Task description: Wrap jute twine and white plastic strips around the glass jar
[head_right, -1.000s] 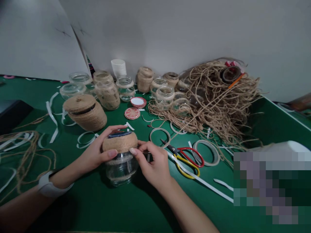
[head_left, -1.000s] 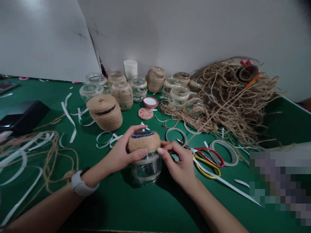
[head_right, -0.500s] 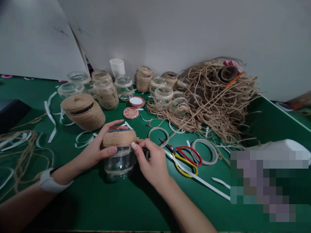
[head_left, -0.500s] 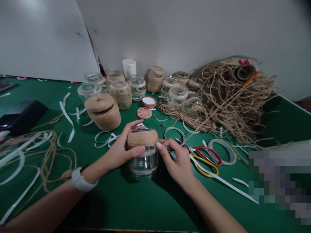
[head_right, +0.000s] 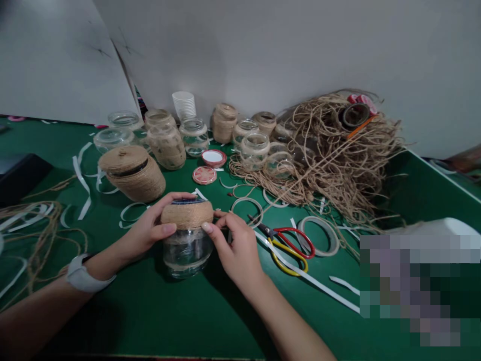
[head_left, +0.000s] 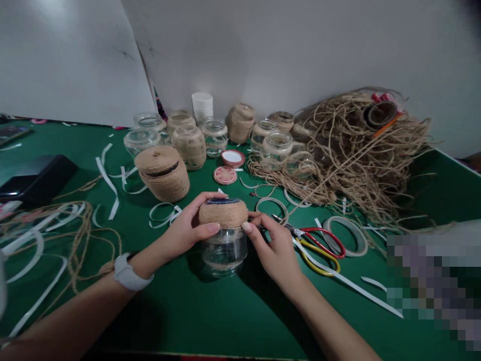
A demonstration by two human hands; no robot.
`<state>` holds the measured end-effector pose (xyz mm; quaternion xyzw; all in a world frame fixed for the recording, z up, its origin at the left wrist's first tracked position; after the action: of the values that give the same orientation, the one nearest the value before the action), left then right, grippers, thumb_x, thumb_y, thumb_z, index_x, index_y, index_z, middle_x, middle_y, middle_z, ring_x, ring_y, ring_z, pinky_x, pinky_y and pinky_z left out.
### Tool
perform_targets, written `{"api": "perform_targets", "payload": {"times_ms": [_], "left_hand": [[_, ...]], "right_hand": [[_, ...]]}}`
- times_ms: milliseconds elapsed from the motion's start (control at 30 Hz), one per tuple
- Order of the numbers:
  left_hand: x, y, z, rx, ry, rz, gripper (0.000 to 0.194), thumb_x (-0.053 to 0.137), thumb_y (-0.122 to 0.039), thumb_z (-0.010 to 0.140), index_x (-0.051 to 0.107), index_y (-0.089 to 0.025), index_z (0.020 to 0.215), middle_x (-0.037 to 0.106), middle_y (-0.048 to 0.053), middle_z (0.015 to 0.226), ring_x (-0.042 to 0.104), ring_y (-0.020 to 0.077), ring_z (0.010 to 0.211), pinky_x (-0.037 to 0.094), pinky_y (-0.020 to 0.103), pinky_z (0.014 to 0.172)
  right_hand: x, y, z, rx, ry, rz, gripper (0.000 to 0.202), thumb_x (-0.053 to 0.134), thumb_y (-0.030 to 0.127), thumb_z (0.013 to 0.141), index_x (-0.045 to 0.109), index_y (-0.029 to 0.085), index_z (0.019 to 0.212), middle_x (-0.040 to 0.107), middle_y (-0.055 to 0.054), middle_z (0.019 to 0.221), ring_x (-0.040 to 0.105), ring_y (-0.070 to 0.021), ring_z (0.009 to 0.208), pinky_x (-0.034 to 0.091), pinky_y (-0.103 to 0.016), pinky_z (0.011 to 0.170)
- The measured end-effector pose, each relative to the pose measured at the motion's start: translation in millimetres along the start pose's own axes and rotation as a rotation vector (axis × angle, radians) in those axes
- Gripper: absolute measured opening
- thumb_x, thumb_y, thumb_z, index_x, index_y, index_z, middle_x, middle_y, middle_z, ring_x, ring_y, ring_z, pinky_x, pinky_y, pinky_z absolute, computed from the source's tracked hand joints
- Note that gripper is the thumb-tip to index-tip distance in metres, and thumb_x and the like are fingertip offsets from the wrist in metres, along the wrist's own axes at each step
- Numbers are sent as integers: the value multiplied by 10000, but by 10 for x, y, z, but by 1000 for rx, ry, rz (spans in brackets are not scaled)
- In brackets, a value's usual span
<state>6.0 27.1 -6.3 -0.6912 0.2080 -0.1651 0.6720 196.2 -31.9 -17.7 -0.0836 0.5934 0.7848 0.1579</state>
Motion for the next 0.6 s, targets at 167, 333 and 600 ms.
{"api": "perform_targets", "payload": {"times_ms": [167,333,600], "left_hand": [[41,30,-26,-61,93,-150,810,767,-461,735,406,-262,1432,627,130,1354,648,333,1171,543,410,935],[75,15,-34,-15,82,-78,892,828,-447,686,390,-257,1440,623,134,1349,652,338,1161,527,433,969],[81,8,-13,65,-55,62,637,789,-511,661,600,-202,1186,661,118,1236,640,332,1098,517,414,939]], "right_hand": [[8,21,-12,-59,4,10,318,620,387,908,495,240,655,675,16,669,741,-251,956,373,-529,1126],[14,56,-38,-98,-51,-16,354,624,341,911,478,235,606,574,43,558,757,-254,920,416,-504,1089],[11,58,-22,-135,1,-52,304,591,322,933,504,236,655,657,8,655,736,-257,994,405,-513,1096]]}}
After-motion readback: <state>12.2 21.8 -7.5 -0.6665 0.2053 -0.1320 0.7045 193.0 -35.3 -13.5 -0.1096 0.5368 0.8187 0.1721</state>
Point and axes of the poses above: each hand's wrist, its own z-axis towards the middle knuckle, its own x-axis out of the palm, y = z × x, the point moved 2 cm from there along z, towards the middle knuckle
